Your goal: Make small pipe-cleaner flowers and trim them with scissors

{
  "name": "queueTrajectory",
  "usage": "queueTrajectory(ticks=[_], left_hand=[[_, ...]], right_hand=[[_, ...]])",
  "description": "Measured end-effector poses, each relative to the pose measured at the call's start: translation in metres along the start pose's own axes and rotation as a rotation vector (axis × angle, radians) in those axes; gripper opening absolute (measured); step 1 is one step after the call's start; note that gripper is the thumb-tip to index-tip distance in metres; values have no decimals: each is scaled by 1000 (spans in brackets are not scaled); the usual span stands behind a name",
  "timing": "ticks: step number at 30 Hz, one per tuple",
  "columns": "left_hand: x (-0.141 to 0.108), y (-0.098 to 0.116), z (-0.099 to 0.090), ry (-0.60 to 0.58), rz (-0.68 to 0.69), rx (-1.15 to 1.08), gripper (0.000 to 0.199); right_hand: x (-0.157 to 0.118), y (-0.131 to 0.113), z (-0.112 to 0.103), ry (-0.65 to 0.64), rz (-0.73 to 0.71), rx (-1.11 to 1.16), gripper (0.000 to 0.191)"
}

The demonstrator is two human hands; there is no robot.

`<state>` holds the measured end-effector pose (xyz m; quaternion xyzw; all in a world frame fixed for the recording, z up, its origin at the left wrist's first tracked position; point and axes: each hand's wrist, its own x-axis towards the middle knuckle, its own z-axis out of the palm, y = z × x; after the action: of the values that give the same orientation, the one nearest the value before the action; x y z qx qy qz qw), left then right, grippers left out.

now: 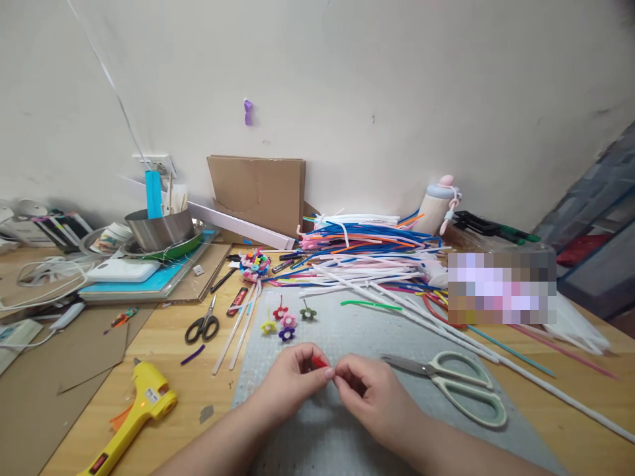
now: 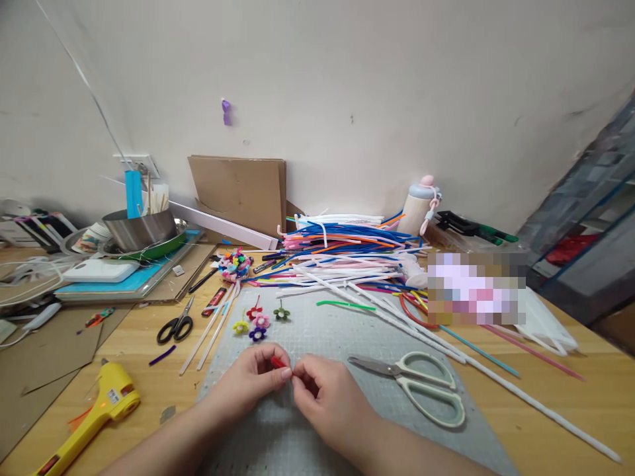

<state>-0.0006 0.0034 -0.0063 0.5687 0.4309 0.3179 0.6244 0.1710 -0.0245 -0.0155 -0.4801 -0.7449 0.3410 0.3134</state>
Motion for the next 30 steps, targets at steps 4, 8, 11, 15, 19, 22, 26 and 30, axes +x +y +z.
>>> queueTrajectory(ticks=[4,8,11,15,19,22,26,30], left_hand=[[0,0,1,7,-26,66,30],[-1,-1,3,24,-40,23,30],[-1,0,4,31,-48,-1,30],[-1,1,2,40,-29,12,28],[-1,2,1,41,-24,-2,26],[-2,3,2,39,-3,-29,26],[-5,9,4,54,10,-64,27],[-11,18,7,20,1,-95,28]], right_hand=[[0,0,0,-28,-32,-110,14],[-1,0,-1,-55,-72,-204,12],[-2,1,-1,-45,-94,-203,17],[0,1,1,-33,9,34,21],[6,2,6,-128,244,496,22],[9,2,8,-184,356,775,27],[10,-3,6,-202,425,970,24],[5,-16,-1,-210,462,1080,20]])
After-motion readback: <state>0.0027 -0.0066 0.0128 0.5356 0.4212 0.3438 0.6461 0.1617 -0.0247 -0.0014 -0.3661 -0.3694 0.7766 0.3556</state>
